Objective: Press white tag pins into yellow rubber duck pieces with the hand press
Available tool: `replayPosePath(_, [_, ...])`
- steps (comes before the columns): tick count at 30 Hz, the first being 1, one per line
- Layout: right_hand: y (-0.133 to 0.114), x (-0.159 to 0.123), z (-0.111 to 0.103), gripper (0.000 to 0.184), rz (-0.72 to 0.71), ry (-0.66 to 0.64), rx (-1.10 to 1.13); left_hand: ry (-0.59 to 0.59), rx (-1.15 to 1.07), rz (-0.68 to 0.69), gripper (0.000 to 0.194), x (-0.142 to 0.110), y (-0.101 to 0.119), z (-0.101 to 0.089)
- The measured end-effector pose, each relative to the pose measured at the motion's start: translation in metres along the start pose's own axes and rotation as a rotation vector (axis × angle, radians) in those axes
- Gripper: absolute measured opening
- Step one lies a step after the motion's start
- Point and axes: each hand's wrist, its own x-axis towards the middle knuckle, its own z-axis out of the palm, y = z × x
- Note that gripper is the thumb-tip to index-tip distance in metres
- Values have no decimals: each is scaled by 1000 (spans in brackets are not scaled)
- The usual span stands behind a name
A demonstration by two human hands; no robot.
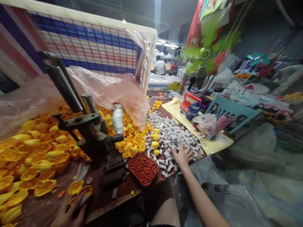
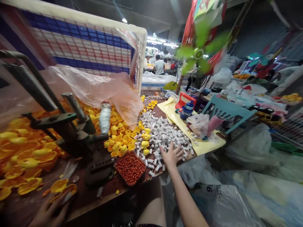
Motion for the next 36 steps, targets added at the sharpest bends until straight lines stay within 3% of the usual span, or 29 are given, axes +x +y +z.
replayPosePath(4, [-54, -1, 1, 82, 15, -46, 119, -1, 131, 93, 39, 1, 13, -13])
replayPosePath(8, [-108, -6, -5, 84, -126, -119, 200, -9, 186, 181, 35, -3, 6, -12])
replayPosePath(13, [-163, -29, 0, 56, -388, -161, 245, 10, 233, 165, 35, -6, -1, -7])
replayPosePath(17, [-185, -33, -4, 34, -507, -179, 264, -52, 187, 121, 36, -7, 0, -6])
replayPosePath(21, [-167, -12, -20, 29, -465, -155, 240, -40, 119, 62, 37, -7, 0, -6])
replayPosePath(26, [-95, 12, -43, 27, -210, -62, 135, -76, -24, 127, 33, -5, -6, -8])
replayPosePath(30, [-46, 7, -38, 36, -88, -50, 57, -67, -42, 112, 35, -6, -7, -7])
replayPosePath(33, [-37, 4, -28, 34, -80, -71, 2, -58, -34, 117, 34, -8, -5, -7])
replayPosePath(36, [-43, 5, -20, 30, -125, -117, -44, -44, -39, 109, 33, -10, -2, -8])
